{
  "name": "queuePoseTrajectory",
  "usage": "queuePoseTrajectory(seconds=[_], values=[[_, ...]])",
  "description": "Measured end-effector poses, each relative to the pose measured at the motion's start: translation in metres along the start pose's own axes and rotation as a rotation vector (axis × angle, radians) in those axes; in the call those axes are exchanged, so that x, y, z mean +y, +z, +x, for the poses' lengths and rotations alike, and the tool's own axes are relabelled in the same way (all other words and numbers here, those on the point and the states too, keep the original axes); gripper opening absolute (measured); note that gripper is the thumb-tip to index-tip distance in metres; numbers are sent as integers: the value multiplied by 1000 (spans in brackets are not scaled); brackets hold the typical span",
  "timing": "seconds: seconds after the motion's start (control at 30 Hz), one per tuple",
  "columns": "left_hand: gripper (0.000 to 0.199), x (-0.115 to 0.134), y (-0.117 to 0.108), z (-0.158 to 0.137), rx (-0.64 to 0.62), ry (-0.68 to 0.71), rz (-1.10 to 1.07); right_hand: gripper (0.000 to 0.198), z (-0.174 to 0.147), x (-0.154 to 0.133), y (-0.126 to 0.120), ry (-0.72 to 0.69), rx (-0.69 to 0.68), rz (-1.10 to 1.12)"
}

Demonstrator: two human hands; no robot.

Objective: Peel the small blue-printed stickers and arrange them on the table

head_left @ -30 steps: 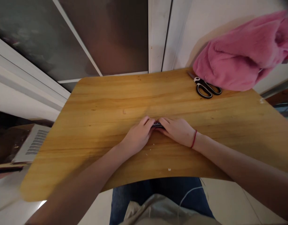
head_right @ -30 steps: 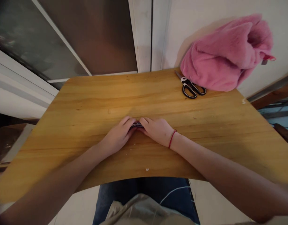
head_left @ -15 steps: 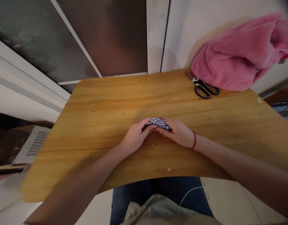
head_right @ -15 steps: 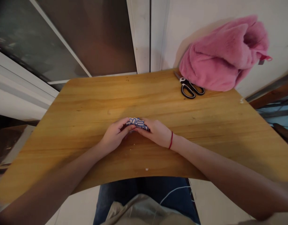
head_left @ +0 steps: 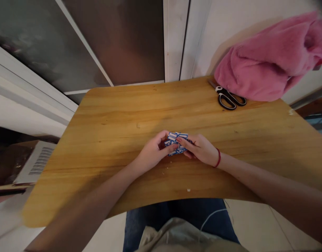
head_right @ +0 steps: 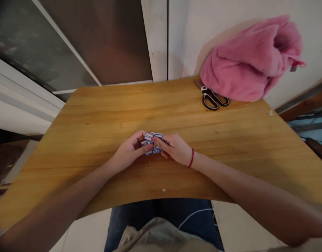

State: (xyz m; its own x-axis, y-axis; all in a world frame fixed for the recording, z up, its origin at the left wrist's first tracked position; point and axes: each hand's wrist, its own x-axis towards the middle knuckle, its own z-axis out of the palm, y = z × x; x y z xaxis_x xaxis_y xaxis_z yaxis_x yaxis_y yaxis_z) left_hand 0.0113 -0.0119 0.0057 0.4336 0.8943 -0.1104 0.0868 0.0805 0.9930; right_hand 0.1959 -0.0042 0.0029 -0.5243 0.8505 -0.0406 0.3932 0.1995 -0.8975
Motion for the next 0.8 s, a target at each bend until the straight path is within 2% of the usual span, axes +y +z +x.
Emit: queuePoseTrajectory(seconds=[0.13, 0.27, 0.43, 0.63, 0.8], values=[[22, -1, 0, 1, 25, -47, 15, 49, 1, 3, 2, -6, 37, 0], [18, 2, 1, -1, 78, -47, 143, 44, 2, 7, 3, 28, 62, 9], [24, 2, 3, -1, 104, -73, 215, 44, 3, 6, 4, -4, 58, -24], [26, 0, 5, -2, -22, -106, -70, 46, 3, 4, 6, -36, 183, -114], [29, 1, 7, -3, -72, -144, -87, 51, 3, 4, 6, -45, 268, -168]])
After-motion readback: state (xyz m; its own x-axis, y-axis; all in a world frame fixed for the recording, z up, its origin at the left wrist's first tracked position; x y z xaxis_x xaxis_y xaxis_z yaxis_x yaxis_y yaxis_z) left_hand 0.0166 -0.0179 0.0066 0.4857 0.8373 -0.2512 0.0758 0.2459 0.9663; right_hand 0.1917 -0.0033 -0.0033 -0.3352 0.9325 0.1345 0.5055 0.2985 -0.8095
